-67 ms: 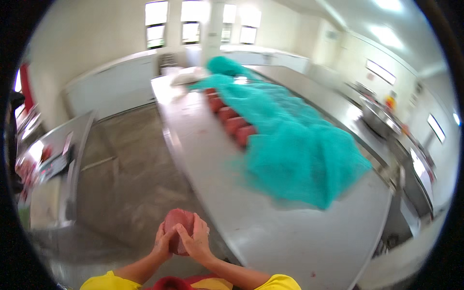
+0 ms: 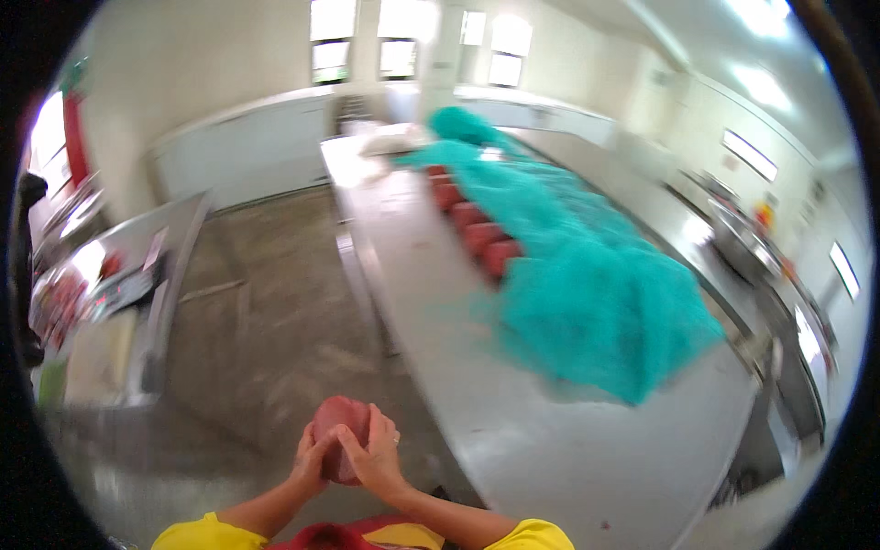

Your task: The person slices large pieces of red meat into smaller portions on a cutting board, weighs them on a digital scale, and places them into plastic bags. The person repeats this process multiple times, handling the meat with a knife and arranging the packaged portions on the table.

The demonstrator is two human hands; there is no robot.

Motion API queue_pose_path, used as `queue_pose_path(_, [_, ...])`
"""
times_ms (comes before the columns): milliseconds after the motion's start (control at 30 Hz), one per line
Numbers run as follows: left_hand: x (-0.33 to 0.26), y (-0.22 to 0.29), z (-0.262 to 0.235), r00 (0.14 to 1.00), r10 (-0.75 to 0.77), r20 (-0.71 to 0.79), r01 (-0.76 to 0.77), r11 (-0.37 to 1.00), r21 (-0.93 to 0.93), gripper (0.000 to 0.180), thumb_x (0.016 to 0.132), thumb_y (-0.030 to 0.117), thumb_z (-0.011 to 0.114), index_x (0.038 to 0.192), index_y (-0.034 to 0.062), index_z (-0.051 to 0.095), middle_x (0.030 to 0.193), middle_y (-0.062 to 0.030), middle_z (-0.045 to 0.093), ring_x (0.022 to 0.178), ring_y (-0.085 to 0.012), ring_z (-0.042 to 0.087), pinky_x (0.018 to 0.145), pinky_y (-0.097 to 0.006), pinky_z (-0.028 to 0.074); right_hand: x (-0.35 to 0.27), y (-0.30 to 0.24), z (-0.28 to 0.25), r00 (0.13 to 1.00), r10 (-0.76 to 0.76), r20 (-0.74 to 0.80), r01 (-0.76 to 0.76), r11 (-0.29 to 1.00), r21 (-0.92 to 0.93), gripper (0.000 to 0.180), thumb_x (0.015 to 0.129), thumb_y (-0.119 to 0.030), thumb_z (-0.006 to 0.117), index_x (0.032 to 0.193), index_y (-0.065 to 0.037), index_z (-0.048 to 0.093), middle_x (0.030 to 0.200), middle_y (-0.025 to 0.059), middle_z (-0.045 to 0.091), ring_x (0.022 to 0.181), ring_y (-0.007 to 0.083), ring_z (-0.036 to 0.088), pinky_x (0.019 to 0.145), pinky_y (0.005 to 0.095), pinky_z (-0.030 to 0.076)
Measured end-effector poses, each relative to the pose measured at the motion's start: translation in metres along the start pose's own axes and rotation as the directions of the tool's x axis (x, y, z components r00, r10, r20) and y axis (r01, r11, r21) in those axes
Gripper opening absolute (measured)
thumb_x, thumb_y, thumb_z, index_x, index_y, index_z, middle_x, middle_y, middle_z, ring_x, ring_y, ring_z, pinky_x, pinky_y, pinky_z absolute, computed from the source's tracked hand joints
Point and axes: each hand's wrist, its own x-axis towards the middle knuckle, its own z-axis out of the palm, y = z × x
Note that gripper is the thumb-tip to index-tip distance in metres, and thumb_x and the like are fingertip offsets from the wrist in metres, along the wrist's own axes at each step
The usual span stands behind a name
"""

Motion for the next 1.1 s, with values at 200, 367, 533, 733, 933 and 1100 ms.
queue_pose_path(200, [-0.137,0.036,-0.215,0.939,0.064,-0.339,-0.155,0.956,-0.249,0.076,0.076,0.029,0.077,0.133,0.0034,0.034,0.125,-0.0136,0.048,0.114,-0.0235,0.05,0.095,-0.038,0.044,-0.071,-0.063,0.172,0.755,0.004,0.656,-0.242,0.931,0.273,0.066,0.088,-0.035,0.063,0.137,-0.002,0.037,0.126,0.0126,0.048,0.112,0.0243,0.05,0.091,0.0384,0.043])
queue_pose_path(367, [-0.225,0.046,-0.354,0.82,0.134,-0.557,-0.333,0.903,-0.273,0.078,0.072,0.024,0.08,0.132,0.0016,0.037,0.123,-0.0133,0.051,0.111,-0.0238,0.053,0.095,-0.04,0.045,-0.146,-0.134,0.318,0.341,0.182,0.922,-0.563,0.825,0.046,0.058,0.09,-0.038,0.06,0.135,-0.007,0.041,0.123,0.007,0.052,0.107,0.021,0.053,0.086,0.0391,0.046])
queue_pose_path(533, [-0.238,0.051,-0.437,0.817,0.101,-0.568,-0.432,0.759,-0.487,0.069,0.077,0.024,0.072,0.132,-0.0005,0.039,0.124,-0.0158,0.053,0.111,-0.0261,0.056,0.096,-0.042,0.046,-0.141,-0.166,0.418,0.084,0.149,0.985,-0.558,0.826,-0.077,0.057,0.089,-0.039,0.061,0.134,-0.009,0.042,0.124,0.0058,0.052,0.106,0.0208,0.054,0.085,0.0384,0.047])
queue_pose_path(733, [-0.208,0.114,-0.546,0.851,0.108,-0.514,-0.437,0.69,-0.578,0.07,0.078,0.033,0.066,0.133,-0.0012,0.039,0.127,-0.0174,0.052,0.113,-0.031,0.055,0.099,-0.045,0.043,-0.117,-0.191,0.56,0.088,0.028,0.996,-0.4,0.916,0.01,0.065,0.088,-0.036,0.064,0.138,-0.004,0.036,0.123,0.0111,0.055,0.105,0.0229,0.057,0.084,0.0384,0.051])
queue_pose_path(933, [-0.159,0.21,-0.657,0.776,0.235,-0.585,-0.531,0.743,-0.407,0.074,0.073,0.03,0.069,0.133,-0.0004,0.039,0.126,-0.0153,0.054,0.114,-0.0301,0.054,0.098,-0.044,0.043,-0.028,-0.259,0.654,0.271,-0.301,0.914,0.347,0.916,0.199,0.075,0.083,-0.033,0.068,0.139,0.001,0.031,0.118,0.022,0.056,0.101,0.0327,0.059,0.083,0.043,0.049])
queue_pose_path(1100, [-0.083,0.327,-0.759,0.624,0.579,-0.524,-0.513,0.81,0.284,0.09,0.057,0.021,0.084,0.133,0.0007,0.04,0.123,-0.0124,0.054,0.113,-0.0253,0.053,0.097,-0.039,0.043,0.034,-0.253,0.697,0.546,-0.364,0.755,0.751,0.613,-0.247,0.061,0.077,-0.022,0.069,0.127,0.002,0.042,0.106,0.0222,0.054,0.1,0.0384,0.054,0.083,0.0478,0.046])
